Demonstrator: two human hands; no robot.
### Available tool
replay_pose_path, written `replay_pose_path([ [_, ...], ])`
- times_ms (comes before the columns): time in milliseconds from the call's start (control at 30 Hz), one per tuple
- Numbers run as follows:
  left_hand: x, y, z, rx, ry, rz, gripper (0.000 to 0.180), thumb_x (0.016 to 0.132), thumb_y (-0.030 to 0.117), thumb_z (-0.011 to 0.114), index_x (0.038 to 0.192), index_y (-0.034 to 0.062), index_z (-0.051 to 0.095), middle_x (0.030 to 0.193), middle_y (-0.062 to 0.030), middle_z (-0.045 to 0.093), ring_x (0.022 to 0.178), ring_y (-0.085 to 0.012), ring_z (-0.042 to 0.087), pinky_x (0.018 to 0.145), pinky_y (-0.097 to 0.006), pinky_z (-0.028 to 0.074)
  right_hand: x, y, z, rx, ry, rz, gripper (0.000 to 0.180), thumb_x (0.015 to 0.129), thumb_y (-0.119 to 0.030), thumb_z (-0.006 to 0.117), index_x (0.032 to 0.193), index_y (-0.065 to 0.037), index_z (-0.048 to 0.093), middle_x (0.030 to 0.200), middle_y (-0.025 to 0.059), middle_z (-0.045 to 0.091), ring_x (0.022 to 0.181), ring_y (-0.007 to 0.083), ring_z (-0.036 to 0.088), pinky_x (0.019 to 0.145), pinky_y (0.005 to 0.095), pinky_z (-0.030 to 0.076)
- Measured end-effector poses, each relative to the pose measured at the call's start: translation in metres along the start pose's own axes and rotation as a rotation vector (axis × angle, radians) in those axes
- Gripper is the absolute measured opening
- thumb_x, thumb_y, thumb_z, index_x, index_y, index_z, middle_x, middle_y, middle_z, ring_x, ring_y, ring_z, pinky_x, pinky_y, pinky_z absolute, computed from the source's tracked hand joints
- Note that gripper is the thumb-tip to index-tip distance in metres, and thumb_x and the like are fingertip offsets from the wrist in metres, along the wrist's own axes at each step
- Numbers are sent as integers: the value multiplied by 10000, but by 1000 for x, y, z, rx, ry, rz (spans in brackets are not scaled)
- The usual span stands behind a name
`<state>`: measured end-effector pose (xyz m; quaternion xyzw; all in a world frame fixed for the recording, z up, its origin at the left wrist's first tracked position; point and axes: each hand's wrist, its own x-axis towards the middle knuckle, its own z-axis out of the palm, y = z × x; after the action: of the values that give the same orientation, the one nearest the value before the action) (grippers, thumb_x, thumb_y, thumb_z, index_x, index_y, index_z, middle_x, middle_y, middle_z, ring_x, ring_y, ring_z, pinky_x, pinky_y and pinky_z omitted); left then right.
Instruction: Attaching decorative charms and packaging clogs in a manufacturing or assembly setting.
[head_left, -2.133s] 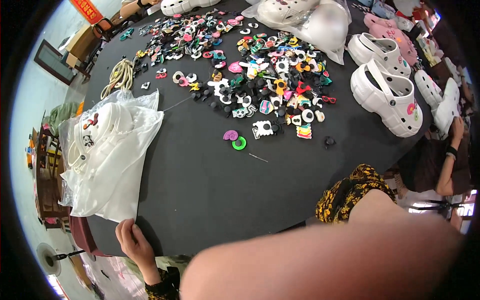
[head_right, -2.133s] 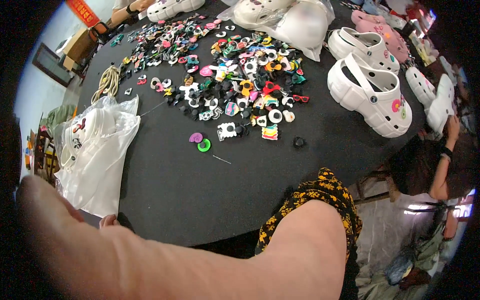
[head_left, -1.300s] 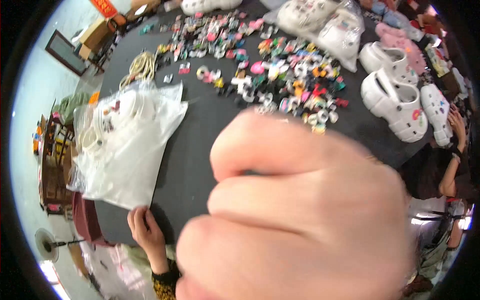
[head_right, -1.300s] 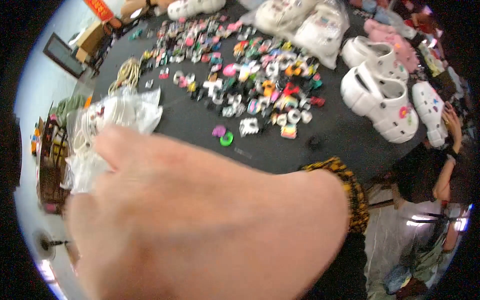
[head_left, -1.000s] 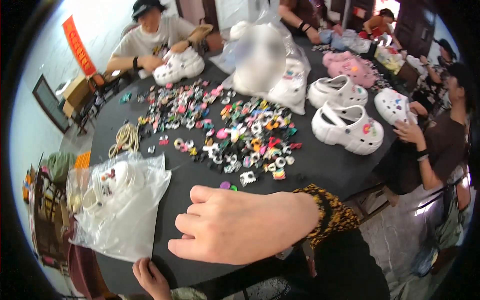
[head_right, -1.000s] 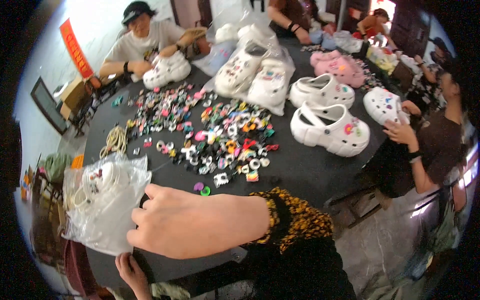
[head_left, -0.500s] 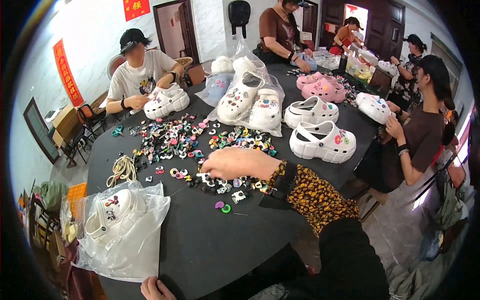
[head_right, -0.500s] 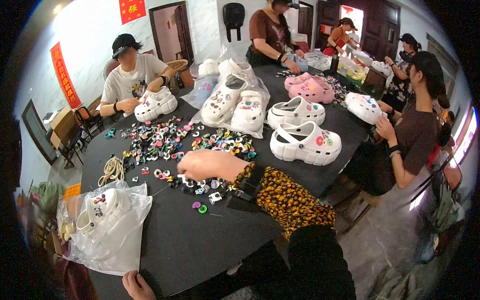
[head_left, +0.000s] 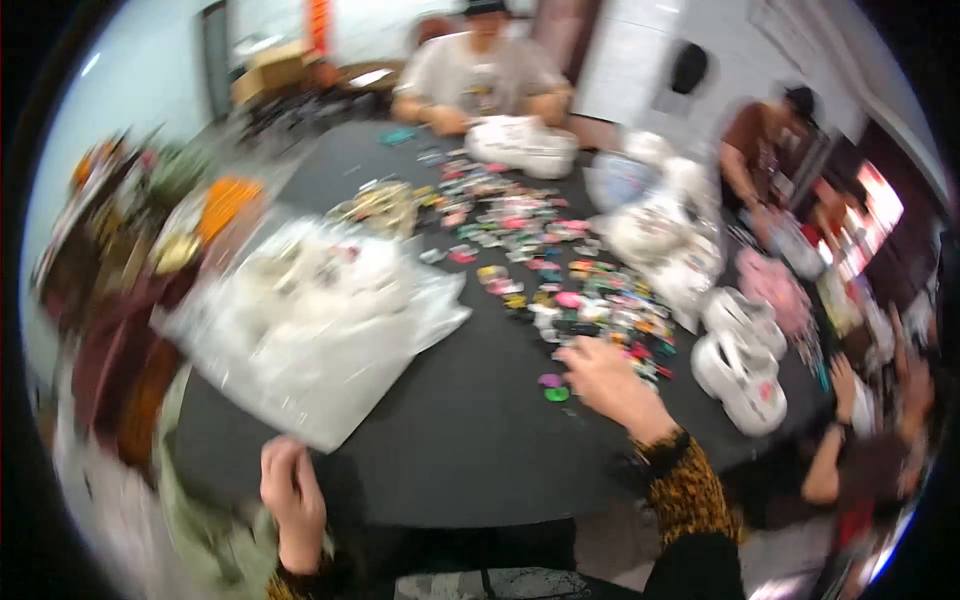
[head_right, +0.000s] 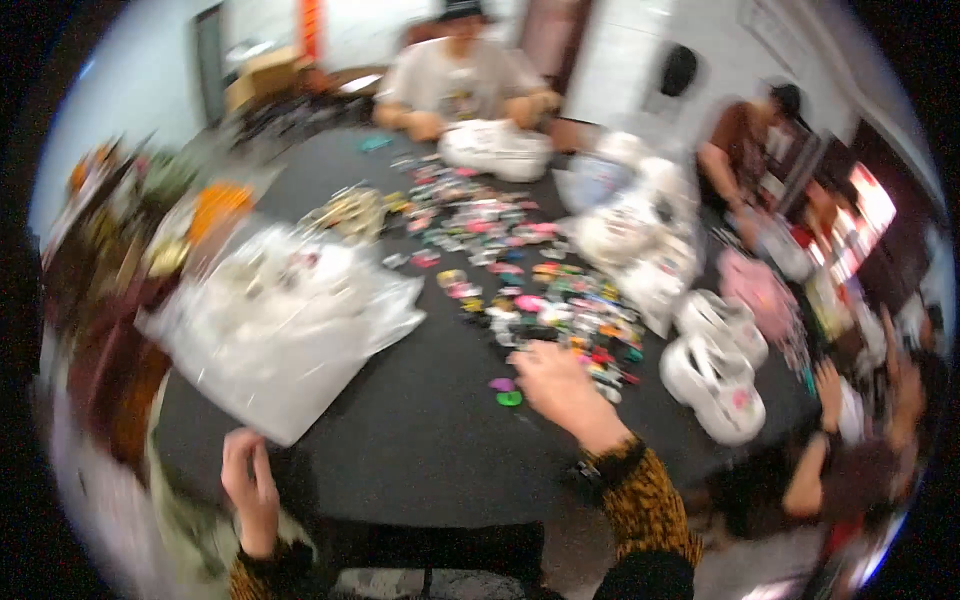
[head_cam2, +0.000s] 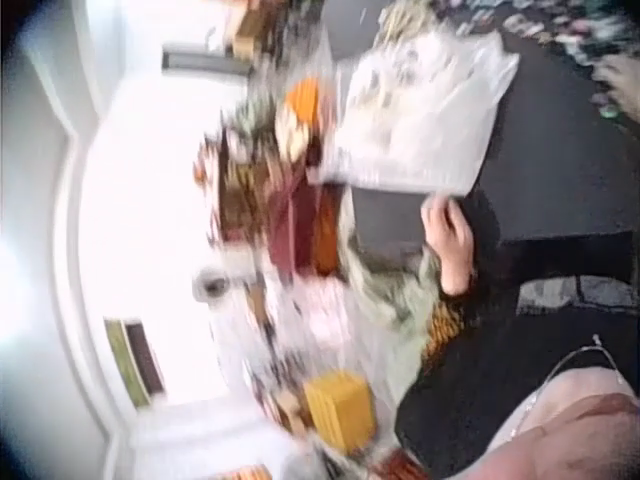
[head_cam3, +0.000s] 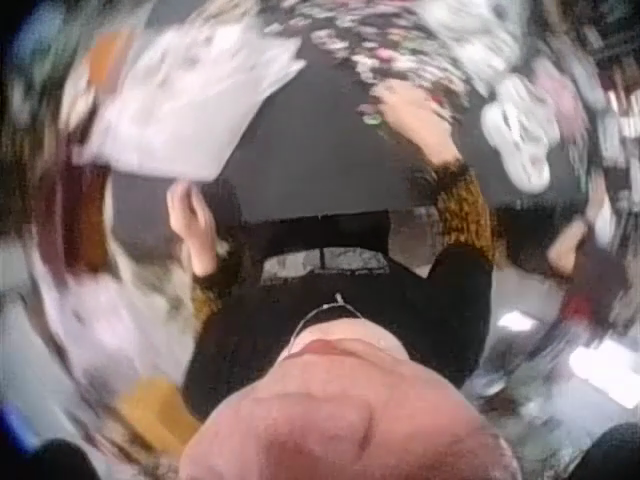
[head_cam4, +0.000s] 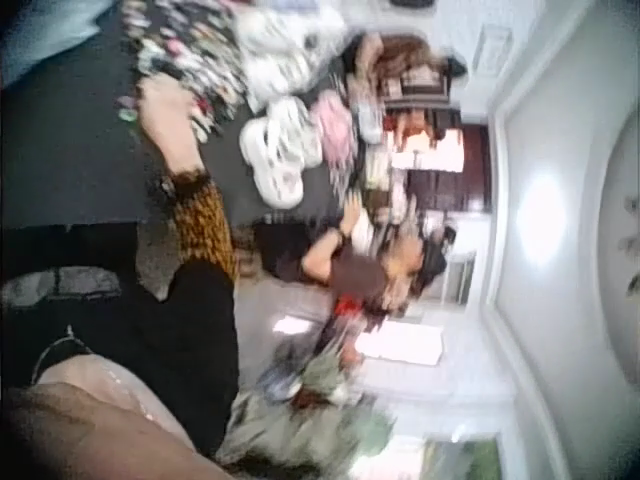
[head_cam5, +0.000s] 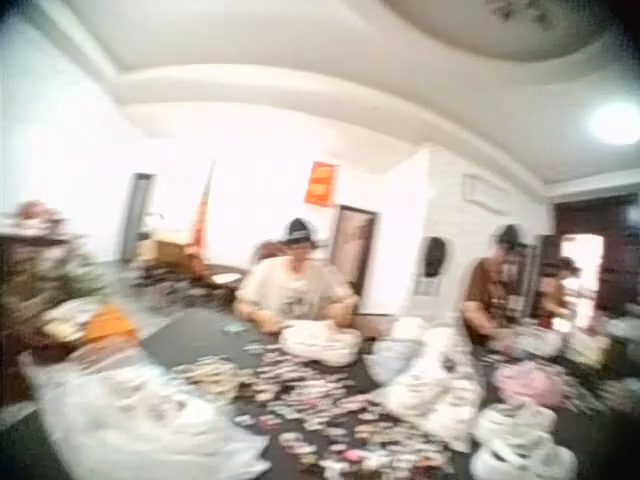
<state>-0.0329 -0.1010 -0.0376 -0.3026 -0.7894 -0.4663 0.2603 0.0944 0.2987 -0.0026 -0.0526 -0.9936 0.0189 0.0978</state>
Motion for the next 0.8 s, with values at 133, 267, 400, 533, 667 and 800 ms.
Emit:
replay_pose_path([
  [133, 3, -31, -37, 155, 211, 17, 85, 874, -81, 528, 932, -48, 581, 924, -149, 599, 843, -239, 580, 752, -298, 463, -9, -5, -7, -27, 34, -12, 277, 782, -43, 642, 1053, -30, 585, 1044, 167, 567, 1015, 348, 549, 884, 425, 444],
  [267, -35, -88, -107, 346, 339, -342, 80, 879, 3, 552, 935, -24, 603, 857, -127, 594, 764, -237, 579, 710, -289, 468, -14, 2, -7, 18, -10, 43, 319, 806, -18, 618, 1121, -10, 568, 1160, 186, 543, 1072, 364, 523, 923, 410, 425],
  [400, -159, -193, -192, 798, 325, -653, 130, 842, 86, 557, 909, 16, 644, 910, -180, 639, 843, -355, 611, 750, -420, 483, -11, 7, 1, 49, -47, 29, 310, 818, 6, 598, 1126, -1, 567, 1182, 189, 535, 1106, 358, 520, 948, 396, 416],
  [533, -278, -240, -232, 940, 10, -1233, 244, 827, 226, 574, 935, 29, 670, 988, -205, 659, 964, -391, 610, 828, -463, 483, -9, 12, 3, 64, -61, 13, 320, 812, 23, 591, 1130, 6, 564, 1179, 188, 535, 1097, 359, 523, 948, 401, 417],
  [667, -344, -232, -207, 911, -367, -1561, 340, 846, 281, 568, 1052, 20, 643, 1117, -236, 622, 1061, -394, 585, 892, -462, 473, -11, 20, 0, 42, -50, 2, 335, 806, 34, 587, 1139, 12, 558, 1168, 191, 536, 1087, 361, 524, 947, 399, 416],
  [800, -409, -214, -183, 826, -533, -1629, 357, 809, 270, 577, 1016, -13, 648, 1094, -254, 626, 1058, -409, 588, 889, -486, 474, -9, 18, 3, 42, -66, -4, 332, 820, 34, 575, 1151, 13, 554, 1169, 195, 536, 1094, 361, 523, 956, 393, 410],
])
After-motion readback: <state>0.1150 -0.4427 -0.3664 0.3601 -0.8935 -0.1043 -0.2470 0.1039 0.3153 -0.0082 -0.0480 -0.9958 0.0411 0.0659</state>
